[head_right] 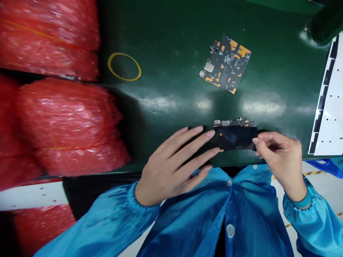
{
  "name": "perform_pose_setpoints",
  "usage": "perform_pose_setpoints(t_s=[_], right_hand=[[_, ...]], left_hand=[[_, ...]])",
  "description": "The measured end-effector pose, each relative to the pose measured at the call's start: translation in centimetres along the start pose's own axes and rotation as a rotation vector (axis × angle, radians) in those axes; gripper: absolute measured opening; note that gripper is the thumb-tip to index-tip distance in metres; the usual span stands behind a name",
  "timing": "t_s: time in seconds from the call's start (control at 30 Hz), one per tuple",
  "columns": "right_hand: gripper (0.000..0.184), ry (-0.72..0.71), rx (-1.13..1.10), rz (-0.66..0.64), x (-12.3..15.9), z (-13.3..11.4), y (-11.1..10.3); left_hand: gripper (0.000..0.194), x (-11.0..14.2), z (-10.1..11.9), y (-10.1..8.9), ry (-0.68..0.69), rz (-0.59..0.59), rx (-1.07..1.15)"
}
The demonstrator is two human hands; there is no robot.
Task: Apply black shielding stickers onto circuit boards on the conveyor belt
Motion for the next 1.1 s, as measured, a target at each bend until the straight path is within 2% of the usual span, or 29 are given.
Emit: perform_pose_setpoints(t_s=[0.23, 0.5, 0.73, 0.83, 0.97, 1.1], right_hand=[[0.008, -0.032, 0.001, 0.014, 0.1, -0.4, 0.3], [0.009, -0.162, 0.127, 0.010, 0.3, -1.1, 0.2], [0.022, -0.211, 0.202, -0.019, 0.3, -2.0, -0.4], [0.021, -0.254, 0.242, 0.014, 0.2, -1.9, -0.9], [0.021, -0.196, 0.228, 0.123, -0.3, -0.7, -2.1], [0.026, -0.099, 0.159, 0.165, -0.4, 0.8, -3.1]], left_hand=[[0.047, -0.1, 0.1, 0.1, 0.058, -0.104, -0.055], [0.043, 0.0, -0.1, 0.2, 0.061, -0.094, -0.065], [0.041, -0.1, 0.0, 0.2, 0.019, -0.108, -0.062], [0.044, -0.1, 0.0, 0.2, 0.004, -0.104, -0.051], [0.049, 0.2, -0.2, 0.3, 0.005, -0.091, -0.042], [0.047, 0.3, -0.4, 0.4, 0.064, -0.072, -0.054]])
Point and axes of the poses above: each hand's wrist, its own x-axis away from the middle knuckle, its own y-axis out of the palm, z = x × y, the point moved 3 cm from there along -x, towards the middle knuckle, and after that the axes turned 12 degrees about z, right-handed, at the moved point
